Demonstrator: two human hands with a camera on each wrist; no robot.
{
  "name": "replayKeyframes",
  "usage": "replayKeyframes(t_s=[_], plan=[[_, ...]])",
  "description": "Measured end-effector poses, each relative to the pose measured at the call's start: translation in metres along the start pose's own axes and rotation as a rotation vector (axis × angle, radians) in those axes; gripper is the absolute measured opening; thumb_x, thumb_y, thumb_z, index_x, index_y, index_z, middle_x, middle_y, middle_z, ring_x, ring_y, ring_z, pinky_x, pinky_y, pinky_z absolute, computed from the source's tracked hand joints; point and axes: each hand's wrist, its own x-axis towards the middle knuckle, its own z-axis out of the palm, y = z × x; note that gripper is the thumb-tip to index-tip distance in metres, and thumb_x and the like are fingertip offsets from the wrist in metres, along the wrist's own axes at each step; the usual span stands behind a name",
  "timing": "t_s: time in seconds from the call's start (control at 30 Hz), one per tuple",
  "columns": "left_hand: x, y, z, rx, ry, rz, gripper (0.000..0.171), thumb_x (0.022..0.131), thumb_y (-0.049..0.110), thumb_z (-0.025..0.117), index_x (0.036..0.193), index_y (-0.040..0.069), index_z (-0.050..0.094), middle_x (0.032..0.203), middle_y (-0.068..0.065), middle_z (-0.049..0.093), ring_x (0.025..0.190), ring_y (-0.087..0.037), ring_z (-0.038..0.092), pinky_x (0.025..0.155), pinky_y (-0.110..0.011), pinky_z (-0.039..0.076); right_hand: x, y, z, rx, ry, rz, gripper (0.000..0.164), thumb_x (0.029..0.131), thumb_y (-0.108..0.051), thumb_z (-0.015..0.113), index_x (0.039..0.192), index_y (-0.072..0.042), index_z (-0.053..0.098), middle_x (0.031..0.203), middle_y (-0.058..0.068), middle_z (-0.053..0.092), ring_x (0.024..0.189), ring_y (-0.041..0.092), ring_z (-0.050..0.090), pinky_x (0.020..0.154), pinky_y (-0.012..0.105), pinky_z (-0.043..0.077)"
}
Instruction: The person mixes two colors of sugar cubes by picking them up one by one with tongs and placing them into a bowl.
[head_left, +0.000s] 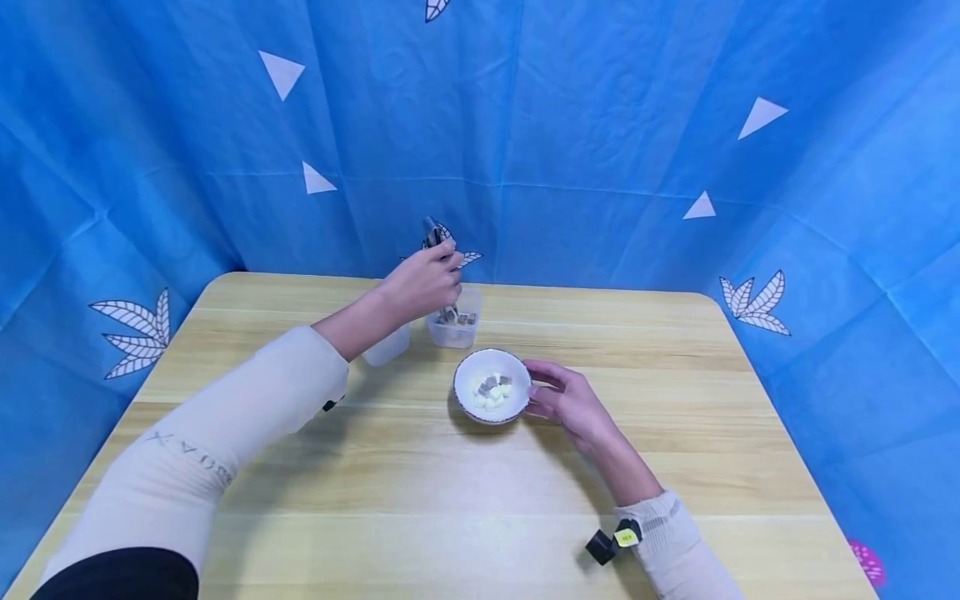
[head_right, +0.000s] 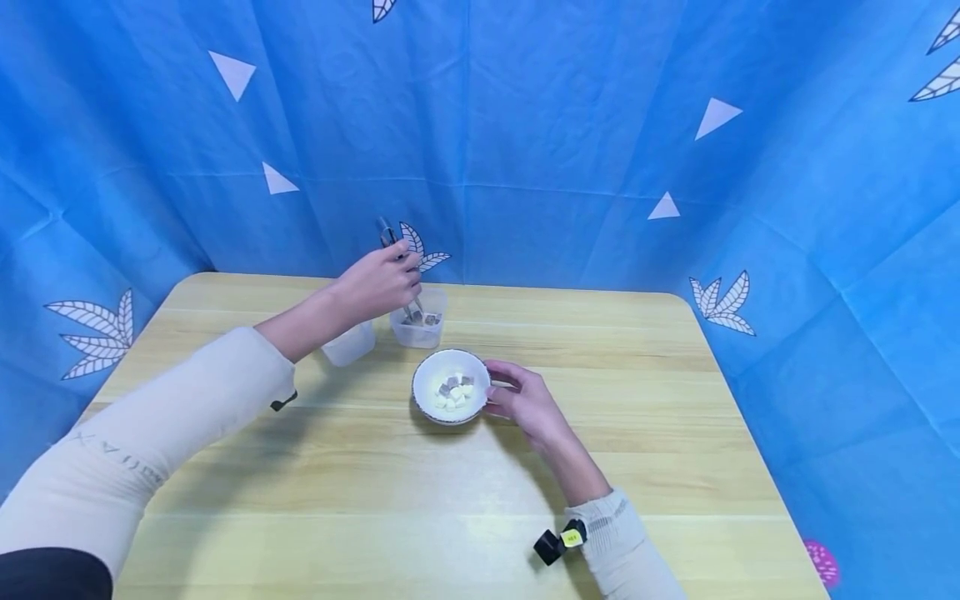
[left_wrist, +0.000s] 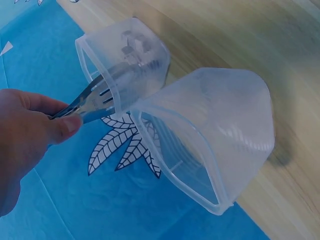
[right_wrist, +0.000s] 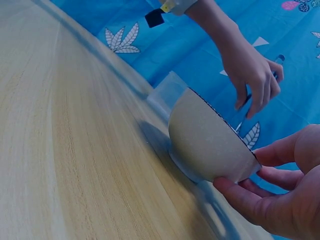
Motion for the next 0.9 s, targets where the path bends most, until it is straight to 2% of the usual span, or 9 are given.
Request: replayKeyframes(t_s=[0.2,0.3,0.4,0.73,0.9], plan=[[0.009,0.004,0.0,0.009,-0.044,0.031,0.021,0.09,0.004,0.064,0.098,0.02,0.075,0.105,0.003,0.074,0.118,-0.024,0.053,0.114,-0.04,0.03,0.0,0.0,-0.001,0.001,0.007,0.005,0.05,0.093,0.004,0.053,0.142,-0.002,0.047,0.145,0.02,0.048,0.123,0.035,0.059,0.094,0.039,0.055],[0.012,0.007,0.001,0.02,-0.065,0.052,0.02,0.09,0.005,0.064,0.099,0.02,0.074,0.105,0.003,0.074,0.116,-0.024,0.053,0.112,-0.04,0.03,0.0,0.0,-0.001,-0.005,0.008,0.01,0.05,0.093,0.004,0.054,0.142,-0.003,0.047,0.145,0.019,0.048,0.122,0.035,0.059,0.094,0.039,0.055],[0.014,0.009,0.001,0.029,-0.058,0.053,0.018,0.091,0.006,0.064,0.097,0.019,0.074,0.103,0.004,0.073,0.112,-0.023,0.052,0.111,-0.04,0.03,0.0,0.0,-0.001,-0.009,0.007,0.008,0.05,0.093,0.004,0.054,0.142,-0.003,0.047,0.145,0.019,0.048,0.122,0.035,0.059,0.094,0.04,0.055],[0.011,0.009,0.001,0.014,-0.062,0.036,0.019,0.09,0.007,0.065,0.099,0.02,0.074,0.105,0.004,0.074,0.113,-0.023,0.053,0.111,-0.039,0.031,0.0,0.001,0.0,-0.011,0.008,0.012,0.05,0.093,0.004,0.054,0.142,-0.004,0.048,0.145,0.019,0.049,0.121,0.033,0.06,0.094,0.039,0.055],[0.008,0.01,0.005,0.004,-0.052,0.018,0.018,0.09,0.005,0.065,0.095,0.02,0.075,0.101,0.003,0.074,0.111,-0.023,0.054,0.111,-0.04,0.032,0.0,0.0,0.0,-0.006,0.012,0.013,0.05,0.093,0.003,0.054,0.142,-0.003,0.047,0.145,0.019,0.049,0.121,0.033,0.06,0.094,0.039,0.055]])
